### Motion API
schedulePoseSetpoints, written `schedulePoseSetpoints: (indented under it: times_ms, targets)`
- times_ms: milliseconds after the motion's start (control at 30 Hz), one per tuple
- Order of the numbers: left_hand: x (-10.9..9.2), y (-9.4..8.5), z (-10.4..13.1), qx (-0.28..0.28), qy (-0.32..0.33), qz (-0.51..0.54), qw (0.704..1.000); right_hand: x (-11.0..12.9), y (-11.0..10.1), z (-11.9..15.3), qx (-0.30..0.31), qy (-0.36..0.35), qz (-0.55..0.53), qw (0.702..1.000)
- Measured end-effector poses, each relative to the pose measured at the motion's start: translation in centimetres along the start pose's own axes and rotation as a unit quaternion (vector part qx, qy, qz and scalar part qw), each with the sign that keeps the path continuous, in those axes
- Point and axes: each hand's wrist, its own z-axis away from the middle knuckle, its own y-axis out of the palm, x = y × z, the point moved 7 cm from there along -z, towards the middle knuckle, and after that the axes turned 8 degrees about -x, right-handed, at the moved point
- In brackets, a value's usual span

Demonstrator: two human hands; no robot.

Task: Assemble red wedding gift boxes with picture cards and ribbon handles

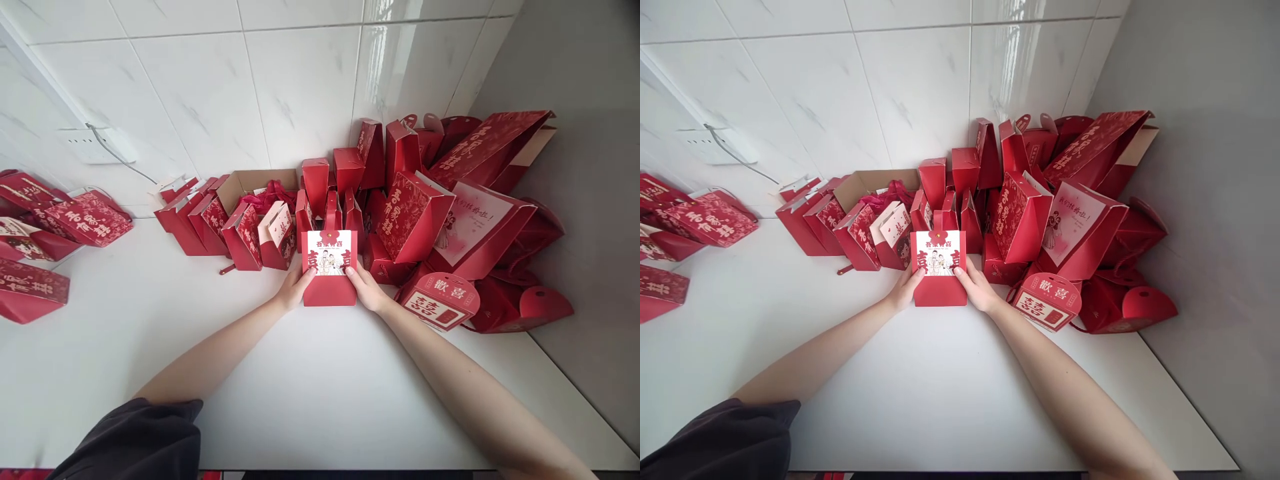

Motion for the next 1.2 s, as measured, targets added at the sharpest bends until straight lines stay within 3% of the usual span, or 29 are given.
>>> schedulePoseSetpoints:
  times_ms: [67,167,267,400,500,600,833,1000,1200]
  targets:
    - [-0.7,-0.4,0.2,-0.023,0.048,-0.052,0.997,-0.1,0.0,0.1,0.002,-0.003,0.013,1.000]
    - [-2.2,-1.6,0.4,-0.102,0.129,-0.110,0.980,0.4,0.3,0.4,-0.004,-0.013,0.024,1.000]
    - [-3.8,-2.4,0.6,-0.151,0.211,-0.143,0.955,2.1,0.4,0.8,-0.046,-0.064,0.026,0.997]
    - [-6.3,-1.9,1.2,-0.146,0.335,-0.224,0.904,5.6,-0.8,1.7,-0.149,-0.210,0.067,0.964]
    - [-7.3,-1.0,1.7,-0.125,0.398,-0.274,0.867,7.5,-1.2,2.0,-0.162,-0.298,0.146,0.929]
    - [-7.4,-0.5,1.7,-0.123,0.414,-0.284,0.856,8.5,-1.4,1.9,-0.159,-0.332,0.184,0.912]
    - [-7.8,-0.1,1.4,-0.130,0.407,-0.253,0.868,9.0,-1.2,1.7,-0.161,-0.303,0.225,0.912]
    - [-8.5,0.2,1.6,-0.147,0.435,-0.297,0.837,9.7,-1.2,2.0,-0.186,-0.350,0.272,0.877]
    - [-7.9,0.2,1.6,-0.132,0.435,-0.328,0.828,9.0,-0.9,2.0,-0.175,-0.316,0.243,0.900]
